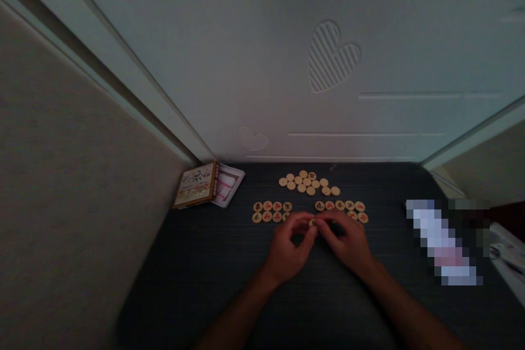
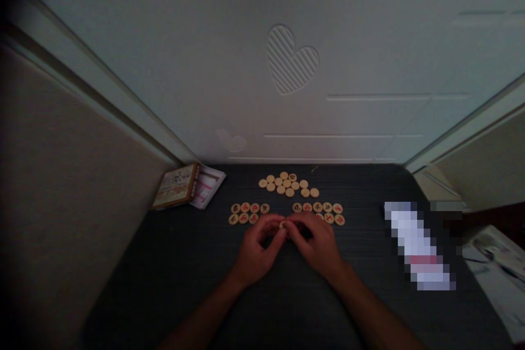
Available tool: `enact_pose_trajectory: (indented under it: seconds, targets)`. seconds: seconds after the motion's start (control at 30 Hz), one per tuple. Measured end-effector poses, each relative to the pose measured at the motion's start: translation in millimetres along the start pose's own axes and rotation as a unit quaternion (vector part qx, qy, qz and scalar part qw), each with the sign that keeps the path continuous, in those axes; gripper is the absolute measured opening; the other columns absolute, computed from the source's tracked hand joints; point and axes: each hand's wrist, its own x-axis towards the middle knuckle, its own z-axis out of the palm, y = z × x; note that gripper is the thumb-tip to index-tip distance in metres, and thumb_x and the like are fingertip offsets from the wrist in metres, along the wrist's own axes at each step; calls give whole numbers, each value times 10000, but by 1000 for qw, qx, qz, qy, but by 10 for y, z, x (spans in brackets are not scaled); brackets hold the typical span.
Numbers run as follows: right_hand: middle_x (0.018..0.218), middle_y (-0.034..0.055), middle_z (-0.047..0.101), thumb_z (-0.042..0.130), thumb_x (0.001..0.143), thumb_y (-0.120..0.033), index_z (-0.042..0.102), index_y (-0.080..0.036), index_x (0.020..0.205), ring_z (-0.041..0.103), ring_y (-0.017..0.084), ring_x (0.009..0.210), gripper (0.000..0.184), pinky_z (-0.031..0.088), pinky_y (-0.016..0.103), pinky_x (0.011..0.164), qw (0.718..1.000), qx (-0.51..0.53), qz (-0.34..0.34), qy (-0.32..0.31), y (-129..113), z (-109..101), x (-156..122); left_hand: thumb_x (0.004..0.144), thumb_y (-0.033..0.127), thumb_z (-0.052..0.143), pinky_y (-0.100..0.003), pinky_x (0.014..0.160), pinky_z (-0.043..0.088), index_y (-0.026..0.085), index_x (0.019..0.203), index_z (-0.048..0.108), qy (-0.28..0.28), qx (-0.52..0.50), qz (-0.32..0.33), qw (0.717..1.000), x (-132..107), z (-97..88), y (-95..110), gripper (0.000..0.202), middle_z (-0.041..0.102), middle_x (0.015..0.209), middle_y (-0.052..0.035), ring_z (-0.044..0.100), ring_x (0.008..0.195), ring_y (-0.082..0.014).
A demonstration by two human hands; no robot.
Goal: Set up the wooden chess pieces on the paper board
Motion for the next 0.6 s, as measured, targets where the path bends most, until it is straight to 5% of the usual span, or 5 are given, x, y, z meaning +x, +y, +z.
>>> enact_pose_trajectory:
  seconds: [0.27,0.6]
  targets:
    - [785,14,695,648,909,-251,589,-243,870,681,179,711,71,554,294,661,999,34,-4,19,-38,51,-10,990,321,566,-285,780,597,207,1052,707,22,46,2,999,7,-32,19,191,748,991,-53,720,846,-176]
    - [778,12,694,633,900,-258,585,-238,851,683,177,720,72,544,287,654,1000,9,-3,8,-3,27,-26,972,323,592,-256,720,547,190,1083,651,-37,61,8,997,-4,-27,44,183,722,946,-51,676,782,-152]
